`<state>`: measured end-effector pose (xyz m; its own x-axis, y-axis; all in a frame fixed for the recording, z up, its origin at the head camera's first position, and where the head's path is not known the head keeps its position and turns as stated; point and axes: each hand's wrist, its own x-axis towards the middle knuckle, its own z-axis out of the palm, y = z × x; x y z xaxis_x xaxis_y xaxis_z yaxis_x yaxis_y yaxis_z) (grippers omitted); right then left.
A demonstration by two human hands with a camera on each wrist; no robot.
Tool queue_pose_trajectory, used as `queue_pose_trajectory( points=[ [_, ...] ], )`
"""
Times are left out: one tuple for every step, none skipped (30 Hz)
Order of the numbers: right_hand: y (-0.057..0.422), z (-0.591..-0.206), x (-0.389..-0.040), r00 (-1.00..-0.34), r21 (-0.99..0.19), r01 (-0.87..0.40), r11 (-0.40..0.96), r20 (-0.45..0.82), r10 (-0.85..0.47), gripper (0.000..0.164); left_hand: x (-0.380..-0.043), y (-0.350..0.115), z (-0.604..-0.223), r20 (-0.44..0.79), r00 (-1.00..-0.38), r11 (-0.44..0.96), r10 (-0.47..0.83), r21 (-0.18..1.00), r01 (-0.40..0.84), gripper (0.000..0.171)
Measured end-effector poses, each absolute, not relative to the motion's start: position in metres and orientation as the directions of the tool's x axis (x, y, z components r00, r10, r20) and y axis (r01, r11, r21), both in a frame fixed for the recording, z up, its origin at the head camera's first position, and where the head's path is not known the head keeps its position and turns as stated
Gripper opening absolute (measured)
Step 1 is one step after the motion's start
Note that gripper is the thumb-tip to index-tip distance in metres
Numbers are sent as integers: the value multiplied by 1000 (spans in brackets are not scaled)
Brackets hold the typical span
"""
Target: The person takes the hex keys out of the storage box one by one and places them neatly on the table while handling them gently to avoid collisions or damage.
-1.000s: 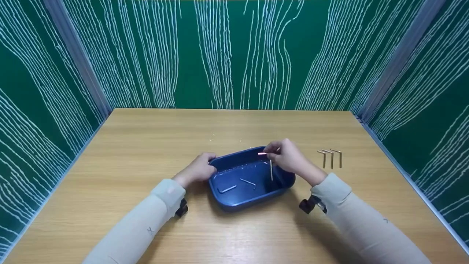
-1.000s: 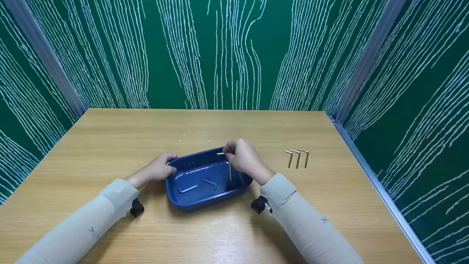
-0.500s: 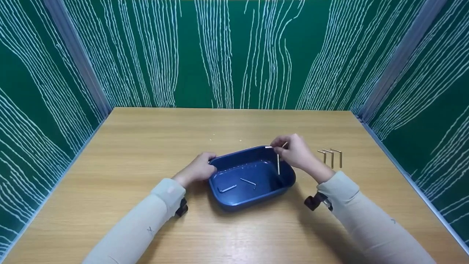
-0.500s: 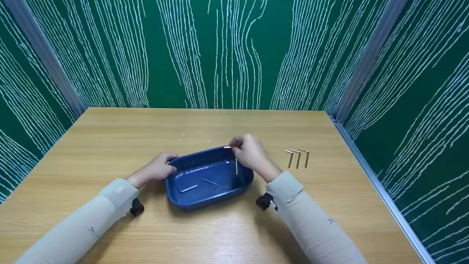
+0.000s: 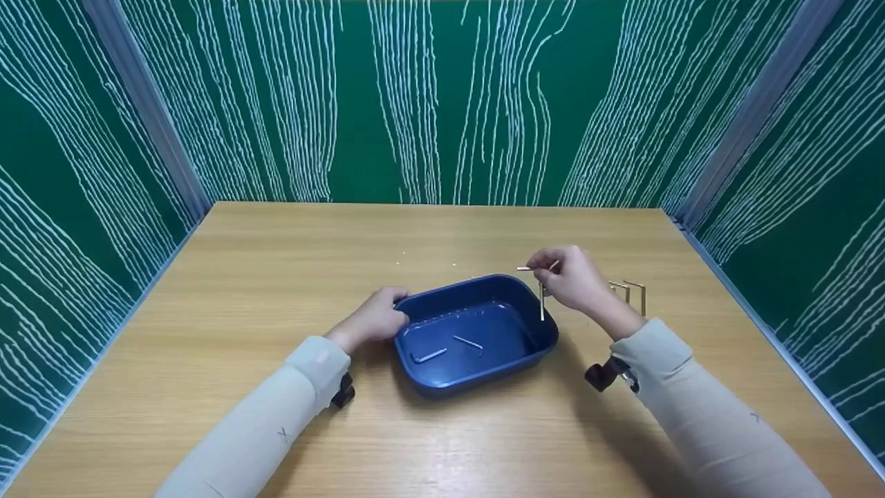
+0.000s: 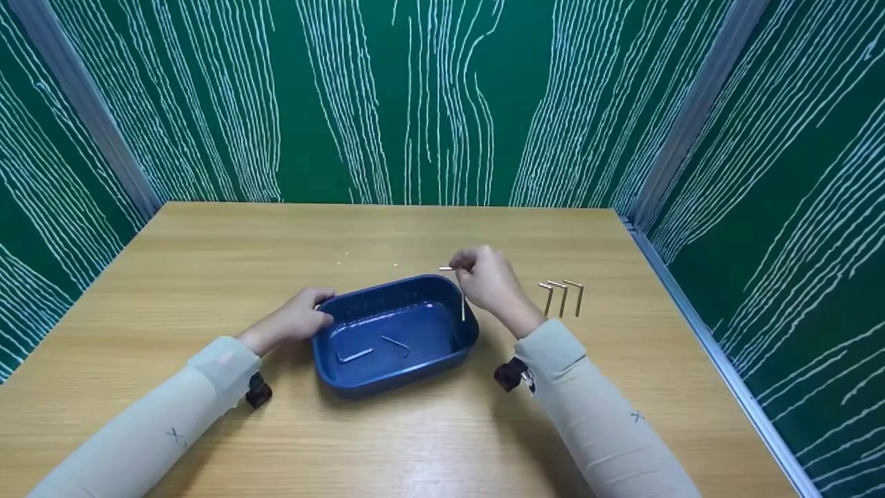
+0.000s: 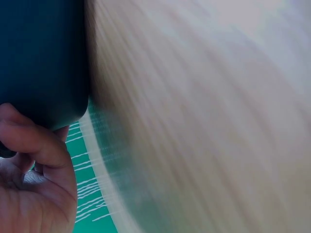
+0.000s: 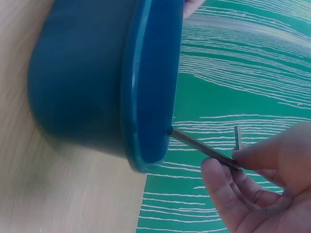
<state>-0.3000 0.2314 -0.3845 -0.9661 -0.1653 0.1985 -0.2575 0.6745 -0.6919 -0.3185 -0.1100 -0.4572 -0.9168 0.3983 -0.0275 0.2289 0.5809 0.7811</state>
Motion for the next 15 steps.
queue_pose_trajectory(
  points=[
    [232,-384,-300,-968,-693,-249,676,192,-160,18,-319,-110,-457,-28,-917,582,398,780,229,21],
    [233,-384,-301,-970,-696,-242,676,185,-157,19,-319,-110,-457,-29,-917,583,397,780,228,21],
    [234,-384,-301,-971,-698,-237,676,181,-154,18,-319,-110,-457,-30,-917,585,397,779,228,20],
    [235,-384,-301,-973,-698,-231,677,177,-149,18,-319,-110,-457,-30,-918,587,397,777,229,20],
    [236,-383,-302,-973,-698,-229,678,176,-147,18,-319,-110,-457,-30,-918,589,396,775,229,20],
    [236,-383,-302,-974,-698,-227,679,176,-145,18,-319,-110,-457,-30,-918,591,395,773,229,20],
    [237,-383,-302,-974,-695,-226,682,177,-142,18,-319,-110,-457,-30,-919,592,394,773,229,20],
    [238,-384,-303,-973,-694,-228,683,179,-142,18,-319,-110,-457,-31,-919,593,394,772,228,21],
    [239,-384,-303,-973,-691,-230,686,183,-142,18,-318,-110,-457,-30,-919,594,394,772,229,21],
    [240,-384,-304,-973,-687,-228,689,183,-139,18,-318,-110,-457,-29,-920,596,392,770,229,21],
    [241,-385,-304,-973,-684,-228,693,184,-138,17,-318,-110,-457,-29,-920,597,392,768,230,22],
    [242,-385,-304,-974,-681,-224,697,183,-134,17,-318,-110,-457,-27,-920,598,392,767,232,22],
    [244,-386,-304,-974,-678,-221,701,182,-132,17,-318,-110,-457,-25,-919,598,395,766,236,22],
    [245,-387,-304,-976,-677,-216,704,178,-127,17,-318,-110,-457,-27,-918,596,396,768,235,22],
    [246,-387,-304,-977,-676,-208,707,173,-122,17,-318,-110,-457,-27,-918,594,395,770,233,22]
  ],
)
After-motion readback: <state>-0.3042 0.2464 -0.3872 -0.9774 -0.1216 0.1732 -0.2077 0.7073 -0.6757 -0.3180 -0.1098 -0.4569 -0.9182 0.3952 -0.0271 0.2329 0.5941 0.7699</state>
